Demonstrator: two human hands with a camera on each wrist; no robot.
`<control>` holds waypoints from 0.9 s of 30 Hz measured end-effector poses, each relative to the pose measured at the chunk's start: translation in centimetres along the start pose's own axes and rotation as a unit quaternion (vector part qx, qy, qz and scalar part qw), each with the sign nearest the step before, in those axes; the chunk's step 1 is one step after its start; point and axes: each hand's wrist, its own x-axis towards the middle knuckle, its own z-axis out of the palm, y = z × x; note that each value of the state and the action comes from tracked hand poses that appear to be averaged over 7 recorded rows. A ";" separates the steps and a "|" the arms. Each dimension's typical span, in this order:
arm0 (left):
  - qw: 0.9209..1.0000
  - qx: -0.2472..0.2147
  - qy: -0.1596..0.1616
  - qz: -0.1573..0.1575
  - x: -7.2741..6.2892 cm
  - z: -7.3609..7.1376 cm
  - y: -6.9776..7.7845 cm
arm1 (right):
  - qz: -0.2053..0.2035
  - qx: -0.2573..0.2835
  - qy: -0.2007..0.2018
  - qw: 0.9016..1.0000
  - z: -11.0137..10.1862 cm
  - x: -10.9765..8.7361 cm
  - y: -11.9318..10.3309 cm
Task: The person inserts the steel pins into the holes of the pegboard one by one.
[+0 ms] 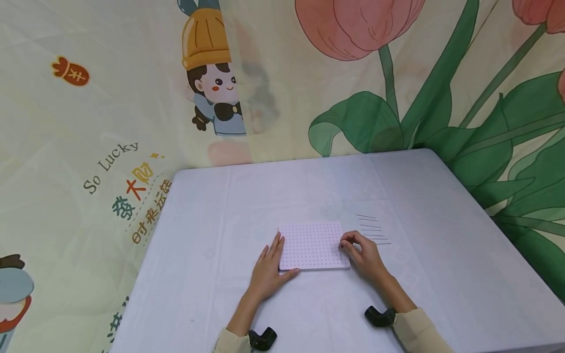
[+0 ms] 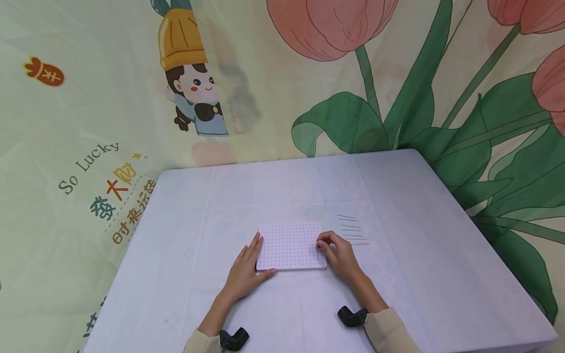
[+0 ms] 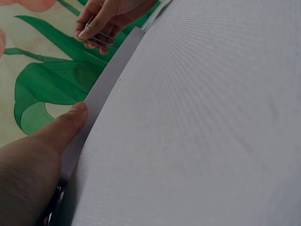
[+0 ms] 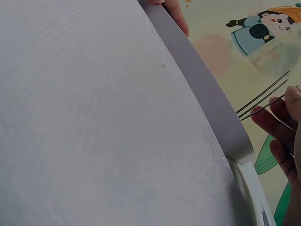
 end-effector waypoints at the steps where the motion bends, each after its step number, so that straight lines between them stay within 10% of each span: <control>1: 1.000 0.000 0.000 0.000 0.0 0.0 0.0 | -0.001 0.000 0.000 1.000 0.0 0.0 0.0; 27: 1.000 0.005 0.004 0.005 0.0 0.2 -0.1 | -0.044 -0.005 -0.027 0.999 0.7 -1.2 4.3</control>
